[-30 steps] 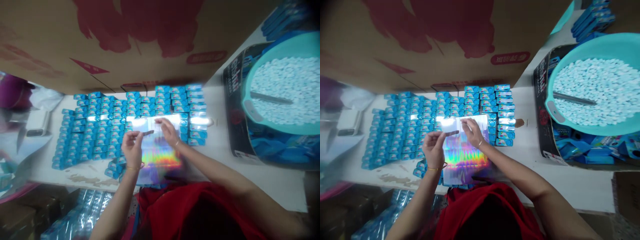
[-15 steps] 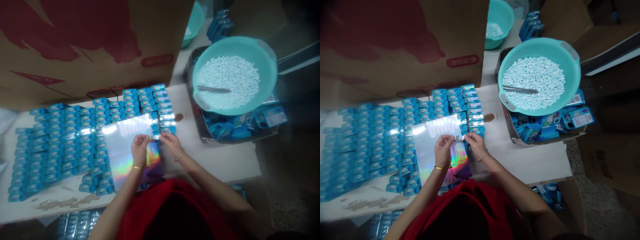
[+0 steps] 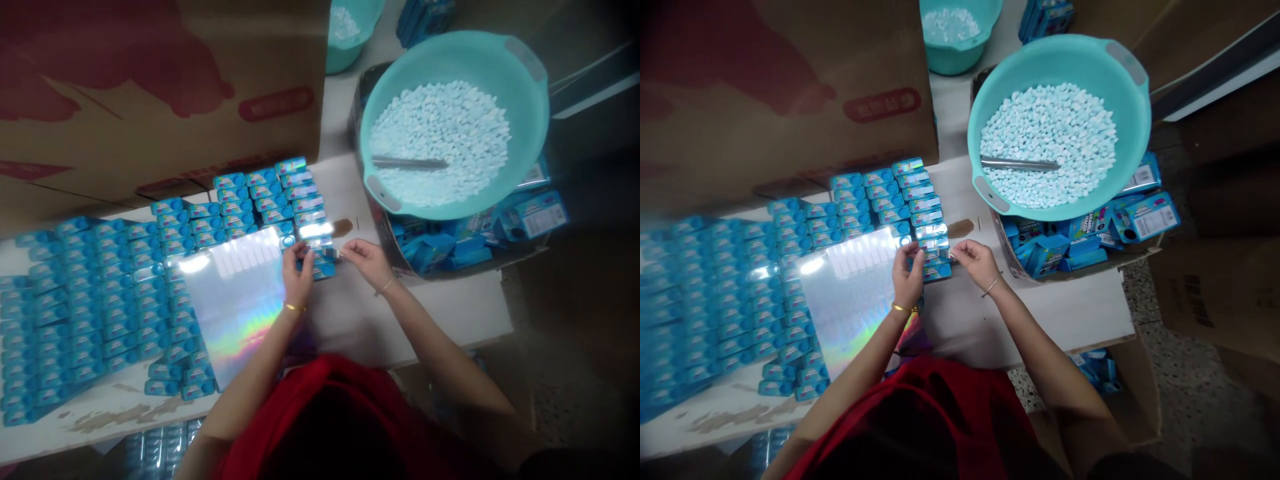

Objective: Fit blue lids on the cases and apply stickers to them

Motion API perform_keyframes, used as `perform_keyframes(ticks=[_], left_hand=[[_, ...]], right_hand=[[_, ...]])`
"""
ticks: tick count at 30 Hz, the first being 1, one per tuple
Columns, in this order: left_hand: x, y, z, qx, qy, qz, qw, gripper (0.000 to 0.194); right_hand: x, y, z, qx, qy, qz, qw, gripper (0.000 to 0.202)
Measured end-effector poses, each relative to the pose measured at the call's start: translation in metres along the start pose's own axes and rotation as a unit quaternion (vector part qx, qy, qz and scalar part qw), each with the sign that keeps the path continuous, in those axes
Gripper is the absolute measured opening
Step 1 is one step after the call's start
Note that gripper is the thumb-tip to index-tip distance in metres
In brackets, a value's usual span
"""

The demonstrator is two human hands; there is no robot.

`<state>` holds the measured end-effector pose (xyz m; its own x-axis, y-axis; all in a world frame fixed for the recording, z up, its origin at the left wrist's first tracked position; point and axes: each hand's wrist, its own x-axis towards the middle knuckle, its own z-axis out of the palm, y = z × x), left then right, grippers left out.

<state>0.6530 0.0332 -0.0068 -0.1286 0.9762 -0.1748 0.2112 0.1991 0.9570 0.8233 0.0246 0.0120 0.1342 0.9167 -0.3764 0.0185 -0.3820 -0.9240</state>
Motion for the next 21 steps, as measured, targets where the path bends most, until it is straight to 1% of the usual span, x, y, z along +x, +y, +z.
perform_keyframes(ticks=[1,3,5,6,8,10,13,15,19,21], left_hand=[[0.001,0.003,-0.001,-0.01,-0.023,-0.01,1.0,0.032],[0.004,0.008,-0.004,-0.044,-0.079,-0.054,0.994,0.037],[0.006,0.01,-0.007,-0.074,-0.127,-0.104,0.984,0.036],[0.008,0.009,-0.008,-0.082,-0.148,-0.119,0.978,0.033],[0.01,0.007,-0.011,-0.088,-0.182,-0.118,0.972,0.026],[0.012,0.003,-0.012,-0.07,-0.199,-0.088,0.974,0.024],[0.015,0.001,-0.011,0.028,-0.191,-0.038,0.98,0.021],[0.017,0.001,-0.008,0.121,-0.186,-0.016,0.975,0.02],[0.02,0.002,0.001,0.276,-0.189,0.007,0.942,0.015],[0.021,0.0,0.005,0.331,-0.184,0.036,0.925,0.013]], right_hand=[[-0.002,-0.007,-0.001,0.01,-0.014,0.006,1.0,0.03],[-0.006,-0.02,-0.004,0.014,-0.033,0.012,0.999,0.031],[-0.008,-0.027,-0.007,0.001,-0.044,0.013,0.999,0.031],[-0.009,-0.029,-0.009,-0.008,-0.047,0.013,0.999,0.03],[-0.007,-0.027,-0.012,-0.021,-0.048,0.013,0.999,0.03],[-0.004,-0.018,-0.014,-0.027,-0.044,0.014,0.999,0.028],[0.004,0.002,-0.013,-0.038,-0.036,0.013,0.999,0.025],[0.01,0.016,-0.01,-0.054,-0.027,0.011,0.998,0.024],[0.017,0.036,-0.006,-0.094,-0.005,0.0,0.996,0.022],[0.02,0.04,-0.006,-0.104,-0.002,-0.008,0.995,0.022]])
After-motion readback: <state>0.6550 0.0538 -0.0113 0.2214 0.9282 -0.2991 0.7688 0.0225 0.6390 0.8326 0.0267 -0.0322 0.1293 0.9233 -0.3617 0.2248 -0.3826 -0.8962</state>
